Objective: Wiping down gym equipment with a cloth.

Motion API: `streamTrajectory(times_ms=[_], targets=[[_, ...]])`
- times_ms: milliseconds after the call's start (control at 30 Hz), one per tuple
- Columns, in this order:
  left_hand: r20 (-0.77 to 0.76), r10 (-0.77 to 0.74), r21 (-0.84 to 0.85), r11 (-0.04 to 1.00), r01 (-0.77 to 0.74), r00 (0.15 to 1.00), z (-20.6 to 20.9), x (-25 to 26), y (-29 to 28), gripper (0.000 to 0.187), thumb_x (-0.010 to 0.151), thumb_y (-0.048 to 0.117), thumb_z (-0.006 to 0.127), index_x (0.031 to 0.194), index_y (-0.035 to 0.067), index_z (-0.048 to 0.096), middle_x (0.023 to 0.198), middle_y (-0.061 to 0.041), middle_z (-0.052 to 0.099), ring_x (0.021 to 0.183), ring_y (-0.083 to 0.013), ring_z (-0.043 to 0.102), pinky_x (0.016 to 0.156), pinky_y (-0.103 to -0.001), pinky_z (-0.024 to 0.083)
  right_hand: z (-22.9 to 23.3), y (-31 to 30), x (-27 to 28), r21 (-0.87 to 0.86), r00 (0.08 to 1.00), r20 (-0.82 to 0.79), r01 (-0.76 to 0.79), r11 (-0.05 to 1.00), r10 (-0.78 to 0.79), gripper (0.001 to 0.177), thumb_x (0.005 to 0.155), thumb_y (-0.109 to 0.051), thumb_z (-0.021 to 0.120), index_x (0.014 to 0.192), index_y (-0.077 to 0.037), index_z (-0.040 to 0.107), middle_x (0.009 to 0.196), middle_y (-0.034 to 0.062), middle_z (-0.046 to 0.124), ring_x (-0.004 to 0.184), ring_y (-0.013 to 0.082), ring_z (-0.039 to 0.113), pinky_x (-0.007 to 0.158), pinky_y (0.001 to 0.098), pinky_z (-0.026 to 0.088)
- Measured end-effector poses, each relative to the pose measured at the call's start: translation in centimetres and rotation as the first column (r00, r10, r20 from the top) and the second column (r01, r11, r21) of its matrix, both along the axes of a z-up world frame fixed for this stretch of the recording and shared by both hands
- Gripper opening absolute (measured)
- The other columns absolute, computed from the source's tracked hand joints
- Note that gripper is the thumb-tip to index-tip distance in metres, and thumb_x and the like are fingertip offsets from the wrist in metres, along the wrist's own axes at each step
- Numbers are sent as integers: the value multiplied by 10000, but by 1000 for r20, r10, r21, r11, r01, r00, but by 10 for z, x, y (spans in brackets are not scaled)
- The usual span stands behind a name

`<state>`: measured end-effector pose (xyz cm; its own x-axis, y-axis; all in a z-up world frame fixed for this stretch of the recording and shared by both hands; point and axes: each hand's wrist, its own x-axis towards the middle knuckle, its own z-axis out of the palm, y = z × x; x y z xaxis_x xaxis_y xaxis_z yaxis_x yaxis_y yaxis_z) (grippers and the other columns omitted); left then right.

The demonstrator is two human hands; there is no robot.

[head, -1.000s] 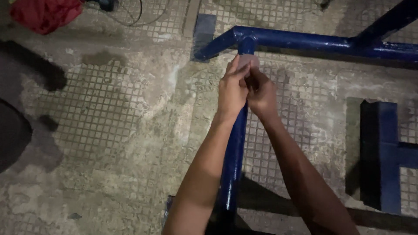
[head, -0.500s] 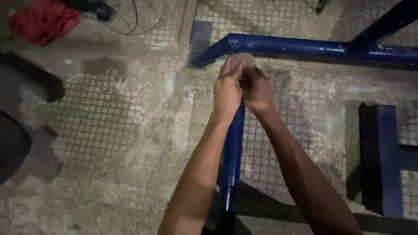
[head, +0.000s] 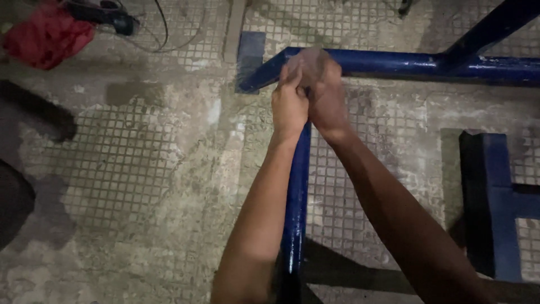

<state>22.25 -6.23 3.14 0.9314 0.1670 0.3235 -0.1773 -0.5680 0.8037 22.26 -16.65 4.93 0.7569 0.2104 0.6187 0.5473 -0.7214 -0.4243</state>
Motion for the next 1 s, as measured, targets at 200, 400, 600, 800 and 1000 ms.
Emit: streamTrajectory(times_ms=[200, 400, 600, 800, 1000], targets=[[3, 58, 1, 998, -58, 998, -41, -6, 12, 507, 945, -14, 633, 1432, 126, 630, 1512, -279, 470, 1196, -449, 653, 934, -457, 598, -42, -1, 13, -4, 993, -62, -97, 995, 97, 408, 1015, -148, 628, 1417, -78, 619, 1581, 294, 409, 1450, 479, 396, 1190, 540, 394], [-165, -76, 108, 990, 95, 983, -11, -1, 19, 550, 900, -123, 532, 1420, 51, 570, 1646, -220, 286, 1395, -416, 498, 866, -388, 624, -32, 4, 5, 62, 982, -180, -42, 997, 53, 555, 991, -254, 634, 1467, 13, 533, 1604, 280, 337, 1481, 486, 318, 1151, 530, 395], [-21, -139, 149, 979, 141, 990, -14, 13, 25, 548, 892, -102, 564, 1419, 43, 605, 1591, -247, 336, 1427, -445, 409, 1098, -445, 478, -32, 10, 18, -21, 985, -143, 93, 995, -95, 465, 984, -113, 635, 1447, -74, 641, 1518, 307, 476, 1413, 507, 441, 1156, 561, 396], [-79, -114, 117, 985, 123, 990, -3, 16, 21, 539, 992, -47, 524, 1521, 48, 489, 1646, -267, 280, 1440, -431, 396, 1121, -440, 457, -18, -1, 28, -76, 998, 55, -22, 997, 27, 435, 959, -108, 677, 1386, -30, 645, 1428, 363, 529, 1359, 521, 510, 1131, 569, 408], [26, -205, 402, 898, 177, 978, -28, 25, -3, 556, 1023, 58, 530, 1569, 140, 462, 1660, -168, 302, 1512, -368, 326, 1221, -447, 394, -27, -30, 24, 45, 987, -144, 78, 996, -71, 507, 978, 9, 554, 1481, -47, 591, 1519, 260, 545, 1445, 476, 483, 1175, 513, 438]])
